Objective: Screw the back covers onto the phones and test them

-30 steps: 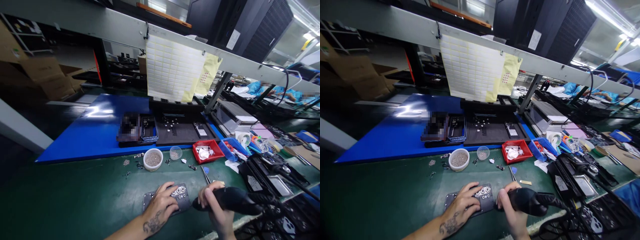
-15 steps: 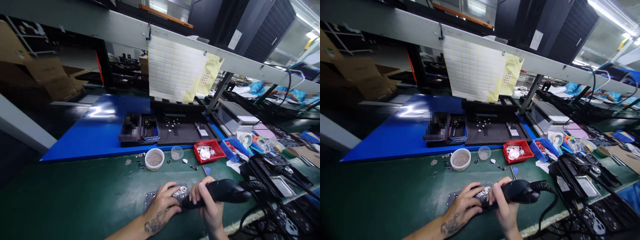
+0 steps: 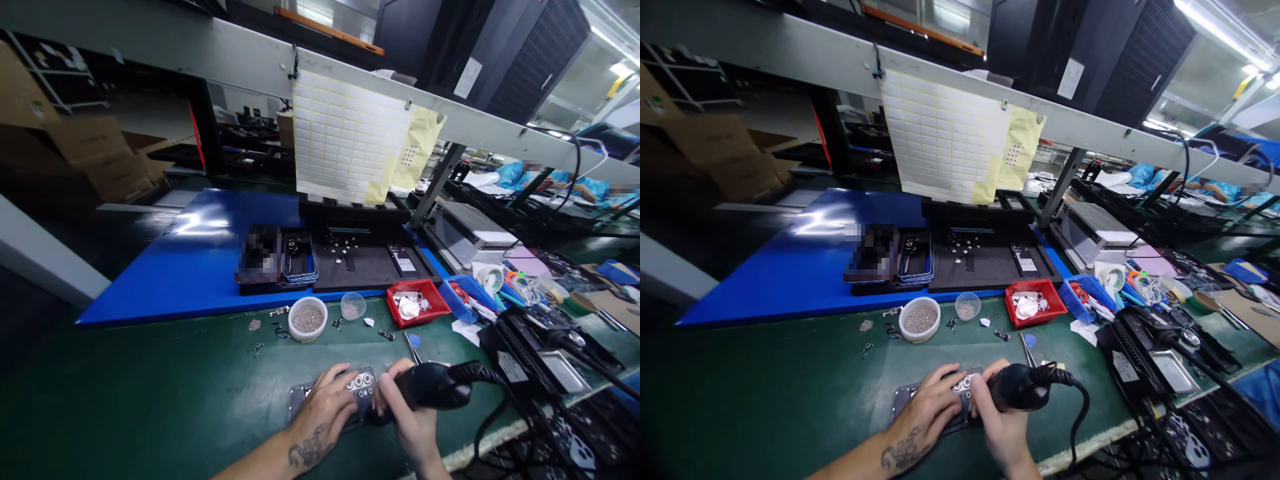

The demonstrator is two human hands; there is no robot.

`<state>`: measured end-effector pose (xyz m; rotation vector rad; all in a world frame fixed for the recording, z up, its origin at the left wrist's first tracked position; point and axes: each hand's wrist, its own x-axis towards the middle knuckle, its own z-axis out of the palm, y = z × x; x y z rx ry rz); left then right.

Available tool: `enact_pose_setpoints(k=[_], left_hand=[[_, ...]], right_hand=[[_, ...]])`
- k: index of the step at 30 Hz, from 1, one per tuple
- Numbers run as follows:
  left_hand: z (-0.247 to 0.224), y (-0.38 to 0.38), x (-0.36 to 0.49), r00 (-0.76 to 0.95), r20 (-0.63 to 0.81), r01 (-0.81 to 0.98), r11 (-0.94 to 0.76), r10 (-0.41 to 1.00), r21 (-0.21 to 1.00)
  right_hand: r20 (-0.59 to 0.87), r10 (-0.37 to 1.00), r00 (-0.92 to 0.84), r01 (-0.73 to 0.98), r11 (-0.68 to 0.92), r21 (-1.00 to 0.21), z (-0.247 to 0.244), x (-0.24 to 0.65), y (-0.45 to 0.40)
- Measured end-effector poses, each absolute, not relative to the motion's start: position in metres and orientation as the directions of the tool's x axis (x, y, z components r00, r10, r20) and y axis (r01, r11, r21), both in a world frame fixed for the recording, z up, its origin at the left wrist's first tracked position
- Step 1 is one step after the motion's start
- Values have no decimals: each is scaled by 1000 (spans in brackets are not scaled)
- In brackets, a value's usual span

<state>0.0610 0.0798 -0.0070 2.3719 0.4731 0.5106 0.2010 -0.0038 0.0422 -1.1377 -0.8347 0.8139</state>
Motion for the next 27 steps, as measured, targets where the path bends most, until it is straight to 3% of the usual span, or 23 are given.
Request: enact_pose_setpoints(k=[8, 17, 23, 27], left_hand=[[-8, 81, 61, 878, 134, 253, -682, 460, 687], [-16, 81, 60, 876, 202, 199, -710, 438, 675], [-12, 82, 61, 881, 197, 204, -720, 430, 663], [-15, 81, 63, 871, 170, 229, -689, 460, 688]], right_hand=[[147, 870, 470, -106, 221, -970, 44, 197, -3], [149, 846, 511, 168, 71, -983, 33, 192, -11], [194, 859, 474, 196, 111, -974, 34, 197, -12], [164, 858, 486, 129, 115, -985, 35, 197, -12]])
